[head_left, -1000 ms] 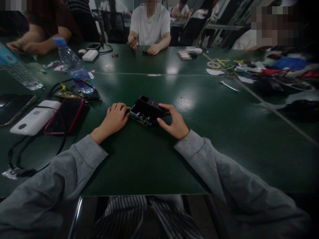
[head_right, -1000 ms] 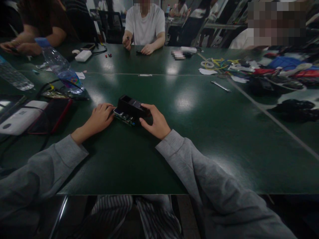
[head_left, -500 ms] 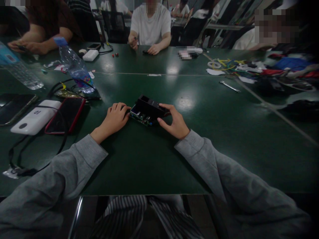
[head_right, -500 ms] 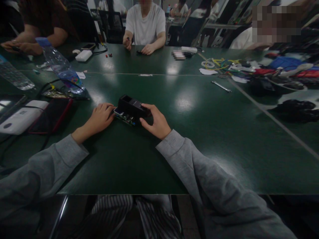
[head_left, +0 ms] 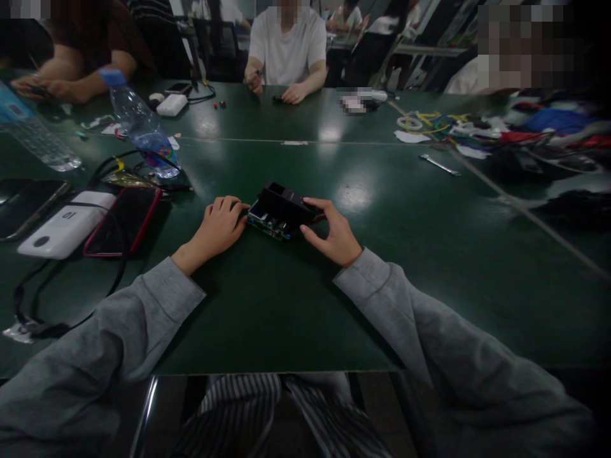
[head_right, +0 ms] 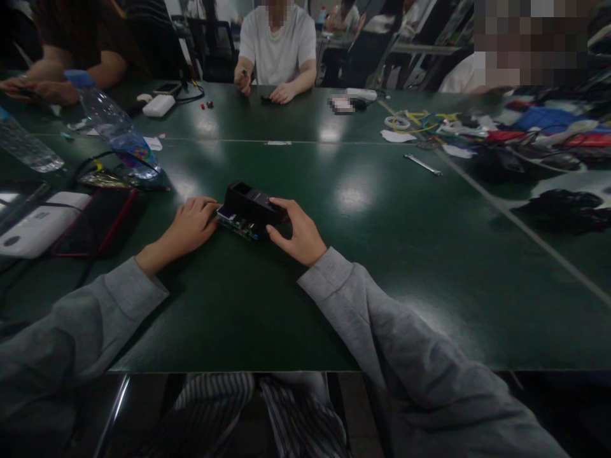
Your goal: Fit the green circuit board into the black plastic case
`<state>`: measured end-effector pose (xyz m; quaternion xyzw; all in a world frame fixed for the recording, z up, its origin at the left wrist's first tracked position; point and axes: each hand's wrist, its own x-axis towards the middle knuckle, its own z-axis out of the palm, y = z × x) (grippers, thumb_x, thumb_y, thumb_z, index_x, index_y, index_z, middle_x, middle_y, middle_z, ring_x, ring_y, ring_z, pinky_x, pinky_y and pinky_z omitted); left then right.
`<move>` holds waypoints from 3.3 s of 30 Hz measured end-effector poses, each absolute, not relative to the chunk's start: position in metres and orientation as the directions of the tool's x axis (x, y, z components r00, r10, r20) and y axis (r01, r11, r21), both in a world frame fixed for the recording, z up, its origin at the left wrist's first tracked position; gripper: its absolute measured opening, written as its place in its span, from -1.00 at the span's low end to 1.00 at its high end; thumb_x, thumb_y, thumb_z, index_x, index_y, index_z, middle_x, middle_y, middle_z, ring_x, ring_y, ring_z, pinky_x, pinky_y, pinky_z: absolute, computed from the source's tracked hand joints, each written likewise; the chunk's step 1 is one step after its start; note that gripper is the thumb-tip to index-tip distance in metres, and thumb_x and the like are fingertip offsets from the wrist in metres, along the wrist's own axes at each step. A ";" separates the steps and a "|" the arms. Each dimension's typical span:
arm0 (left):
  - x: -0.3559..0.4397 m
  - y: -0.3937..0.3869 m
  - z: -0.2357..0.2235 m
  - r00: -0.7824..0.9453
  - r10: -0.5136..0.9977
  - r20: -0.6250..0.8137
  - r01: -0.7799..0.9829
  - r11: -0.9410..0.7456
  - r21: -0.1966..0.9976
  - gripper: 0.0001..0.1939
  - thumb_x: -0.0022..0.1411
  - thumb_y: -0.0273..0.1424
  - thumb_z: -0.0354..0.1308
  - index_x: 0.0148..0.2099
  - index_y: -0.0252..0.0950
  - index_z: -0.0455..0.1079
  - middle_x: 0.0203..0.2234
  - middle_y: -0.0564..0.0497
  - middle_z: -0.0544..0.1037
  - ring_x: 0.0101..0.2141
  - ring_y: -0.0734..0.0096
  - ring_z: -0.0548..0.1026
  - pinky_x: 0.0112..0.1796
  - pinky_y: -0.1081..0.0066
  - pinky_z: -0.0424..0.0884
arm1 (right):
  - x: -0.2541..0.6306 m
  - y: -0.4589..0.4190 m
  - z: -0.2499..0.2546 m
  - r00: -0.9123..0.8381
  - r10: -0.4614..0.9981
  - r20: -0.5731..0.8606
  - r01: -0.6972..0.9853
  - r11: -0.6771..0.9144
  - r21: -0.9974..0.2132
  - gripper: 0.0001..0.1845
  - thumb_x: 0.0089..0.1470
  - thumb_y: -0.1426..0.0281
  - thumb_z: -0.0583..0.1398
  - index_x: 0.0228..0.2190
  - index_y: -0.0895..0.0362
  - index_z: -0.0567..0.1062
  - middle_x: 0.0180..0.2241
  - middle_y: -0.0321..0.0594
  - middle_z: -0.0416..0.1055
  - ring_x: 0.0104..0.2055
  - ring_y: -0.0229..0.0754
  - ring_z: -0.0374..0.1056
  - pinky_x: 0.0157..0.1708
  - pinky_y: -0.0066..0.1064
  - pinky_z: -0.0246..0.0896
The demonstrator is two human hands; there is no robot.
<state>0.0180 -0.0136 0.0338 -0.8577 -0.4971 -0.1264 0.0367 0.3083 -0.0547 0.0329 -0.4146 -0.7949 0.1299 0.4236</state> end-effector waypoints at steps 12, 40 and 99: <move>0.017 -0.013 0.034 0.478 0.845 0.241 0.857 -0.509 0.086 -0.61 0.44 -0.29 -0.12 0.20 -0.28 0.31 0.11 -0.23 0.36 0.09 -0.04 0.29 0.01 -0.02 0.33 | 0.308 -0.055 0.035 -0.297 0.771 0.563 0.557 0.619 -0.554 -0.40 0.11 0.22 0.23 0.17 0.03 0.28 0.05 -0.07 0.41 -0.06 0.01 0.43 -0.08 -0.05 0.45; 0.017 -0.014 0.034 0.471 0.845 0.254 0.861 -0.503 0.077 -0.61 0.44 -0.29 -0.12 0.20 -0.27 0.31 0.10 -0.23 0.36 0.09 -0.04 0.30 0.02 -0.02 0.34 | 0.307 -0.055 0.034 -0.296 0.785 0.544 0.554 0.605 -0.572 -0.39 0.11 0.24 0.23 0.17 0.03 0.28 0.06 -0.08 0.40 -0.05 0.00 0.42 -0.08 -0.07 0.45; 0.018 -0.014 0.035 0.475 0.846 0.244 0.857 -0.507 0.091 -0.61 0.43 -0.30 -0.11 0.20 -0.27 0.31 0.11 -0.24 0.35 0.10 -0.05 0.30 0.02 -0.03 0.35 | 0.309 -0.055 0.033 -0.301 0.788 0.537 0.561 0.602 -0.568 -0.38 0.12 0.23 0.22 0.19 0.01 0.27 0.07 -0.09 0.40 -0.05 0.01 0.43 -0.08 -0.05 0.44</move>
